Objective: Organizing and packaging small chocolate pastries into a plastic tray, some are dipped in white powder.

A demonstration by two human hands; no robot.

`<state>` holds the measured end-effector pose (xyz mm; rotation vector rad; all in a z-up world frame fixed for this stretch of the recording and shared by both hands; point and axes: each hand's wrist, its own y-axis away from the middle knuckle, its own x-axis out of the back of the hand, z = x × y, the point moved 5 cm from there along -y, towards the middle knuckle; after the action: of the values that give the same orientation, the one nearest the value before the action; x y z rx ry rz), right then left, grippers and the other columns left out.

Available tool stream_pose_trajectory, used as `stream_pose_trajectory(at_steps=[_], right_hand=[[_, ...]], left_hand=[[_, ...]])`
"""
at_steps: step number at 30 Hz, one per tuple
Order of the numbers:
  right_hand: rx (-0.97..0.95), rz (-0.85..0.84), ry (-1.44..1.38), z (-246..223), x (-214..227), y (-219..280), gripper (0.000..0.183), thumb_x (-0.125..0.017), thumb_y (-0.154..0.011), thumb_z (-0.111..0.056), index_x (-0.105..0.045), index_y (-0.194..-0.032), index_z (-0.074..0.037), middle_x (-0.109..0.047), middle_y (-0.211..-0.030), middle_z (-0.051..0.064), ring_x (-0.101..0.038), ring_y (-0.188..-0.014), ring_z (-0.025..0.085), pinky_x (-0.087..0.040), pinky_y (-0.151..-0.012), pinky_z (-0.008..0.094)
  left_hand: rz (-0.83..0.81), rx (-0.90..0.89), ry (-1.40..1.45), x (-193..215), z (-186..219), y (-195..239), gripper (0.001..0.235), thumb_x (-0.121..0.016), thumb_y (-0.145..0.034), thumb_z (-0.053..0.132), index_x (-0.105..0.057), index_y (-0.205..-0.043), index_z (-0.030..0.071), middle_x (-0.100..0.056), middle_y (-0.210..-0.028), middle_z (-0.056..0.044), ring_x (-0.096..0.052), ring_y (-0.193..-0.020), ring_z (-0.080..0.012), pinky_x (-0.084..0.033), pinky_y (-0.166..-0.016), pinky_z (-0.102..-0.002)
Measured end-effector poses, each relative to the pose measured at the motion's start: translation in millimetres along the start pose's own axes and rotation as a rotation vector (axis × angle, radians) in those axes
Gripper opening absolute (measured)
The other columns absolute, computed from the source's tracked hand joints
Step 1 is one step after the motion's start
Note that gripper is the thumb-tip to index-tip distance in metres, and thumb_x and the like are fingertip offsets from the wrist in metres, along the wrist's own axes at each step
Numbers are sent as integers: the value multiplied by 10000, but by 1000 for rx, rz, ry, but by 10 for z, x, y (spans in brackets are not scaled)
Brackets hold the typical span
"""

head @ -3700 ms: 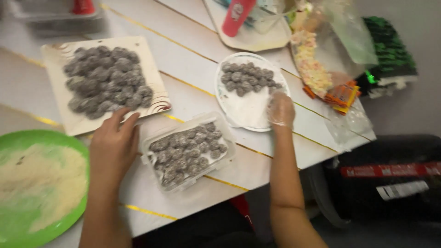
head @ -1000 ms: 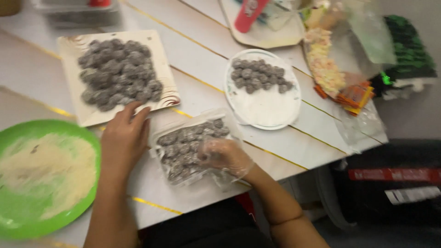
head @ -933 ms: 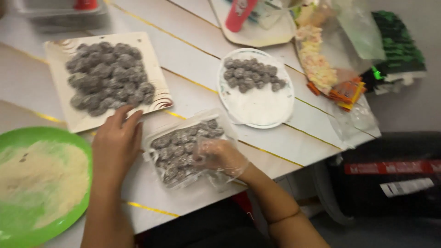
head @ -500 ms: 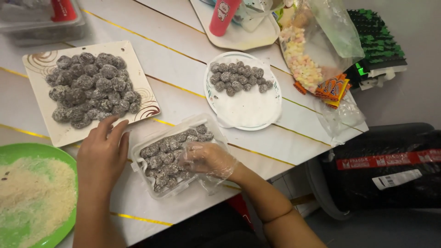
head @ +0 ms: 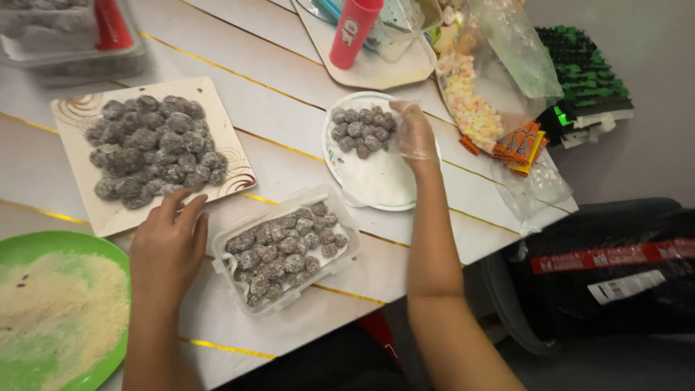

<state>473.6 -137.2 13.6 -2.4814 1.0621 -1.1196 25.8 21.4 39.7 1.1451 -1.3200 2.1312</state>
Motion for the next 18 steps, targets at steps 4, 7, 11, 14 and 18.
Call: stream_pose_trajectory(at_steps=[4, 7, 11, 14, 18], right_hand=[[123, -203, 514, -40, -223, -54, 683, -721, -612, -43, -574, -1275, -119, -543, -1233, 215, -504, -1202, 369, -387, -1022, 456], [-41, -171, 569, 148, -247, -132, 201, -594, -792, -68, -673, -977, -57, -636, -979, 194, -591, -985, 411, -484, -856, 503], [-78, -149, 826, -98, -142, -41, 151, -670, -749, -145, -686, -898, -123, -639, -878, 92, -651, -874, 307, -537, -783, 426], [-112, -72, 686, -206, -66, 57, 234, -759, -694, -189, -692, -916, -152, -643, -880, 69, -655, -880, 295, -525, -822, 419], [88, -37, 231, -867, -149, 302, 332, -846, -642, -94, -678, -928, -111, -667, -934, 108, -634, -976, 289, -436, -938, 372]], left_hand=[[43, 47, -66, 20, -23, -12, 230, -687, -827, 150, -681, -1057, 152, -633, -1079, -57, -672, -880, -244, -525, -703, -350], [43, 48, -36, -27, -57, -9, 262, -682, -797, 135, -674, -1059, 146, -633, -1079, -73, -669, -879, -257, -521, -693, -362], [42, 35, -41, -80, -77, 12, 290, -680, -797, 164, -659, -1086, 180, -619, -1103, -42, -664, -884, -232, -522, -690, -351], [54, 32, -51, -125, -95, 26, 287, -678, -806, 178, -653, -1091, 191, -611, -1112, -24, -660, -881, -218, -522, -688, -339], [54, 21, -90, -114, -63, 22, 290, -676, -806, 196, -648, -1095, 207, -602, -1111, -10, -658, -879, -206, -523, -675, -329]])
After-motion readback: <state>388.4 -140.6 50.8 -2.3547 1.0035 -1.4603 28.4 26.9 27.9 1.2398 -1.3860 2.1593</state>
